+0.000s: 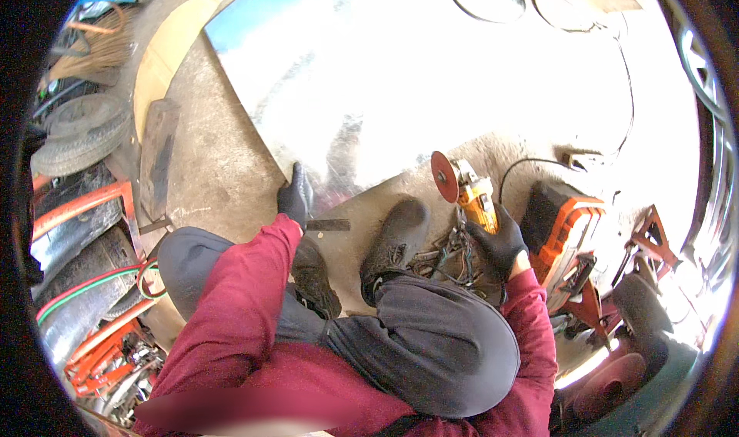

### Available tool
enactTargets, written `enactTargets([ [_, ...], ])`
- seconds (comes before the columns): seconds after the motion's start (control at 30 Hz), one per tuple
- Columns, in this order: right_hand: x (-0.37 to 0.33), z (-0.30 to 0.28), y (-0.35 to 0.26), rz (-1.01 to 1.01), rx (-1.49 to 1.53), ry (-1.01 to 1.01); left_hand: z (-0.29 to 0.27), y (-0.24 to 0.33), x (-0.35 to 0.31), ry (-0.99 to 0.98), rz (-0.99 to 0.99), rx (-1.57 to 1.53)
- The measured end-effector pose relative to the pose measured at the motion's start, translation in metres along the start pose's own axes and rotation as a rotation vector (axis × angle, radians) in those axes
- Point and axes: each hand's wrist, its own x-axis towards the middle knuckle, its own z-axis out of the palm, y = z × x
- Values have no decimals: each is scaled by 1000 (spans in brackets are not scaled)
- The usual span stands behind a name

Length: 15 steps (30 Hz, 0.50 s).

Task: The person uses an angle grinder to cut a rectangular metal sheet on the floor of a workshop. They hold the sheet with one hand and guide the grinder with the other, creating sparks as they cut through the metal.

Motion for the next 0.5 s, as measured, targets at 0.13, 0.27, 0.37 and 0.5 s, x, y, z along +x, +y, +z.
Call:
enactTargets([
  [0.13, 1, -1, 12, 33, -85, 6, -1, 22, -1, -238, -212, 95],
  [0.27, 15, 11, 0, -113, -17, -6, 13, -64, 45, -162, -341, -485],
  [0.37, 4, -3, -10, -47, -168, -9, 17, -28, 8, -314, -378, -413],
  [0.5, 10, -2, -32, 66, -237, -24, 12, -18, 14, -273, -362, -493],
])
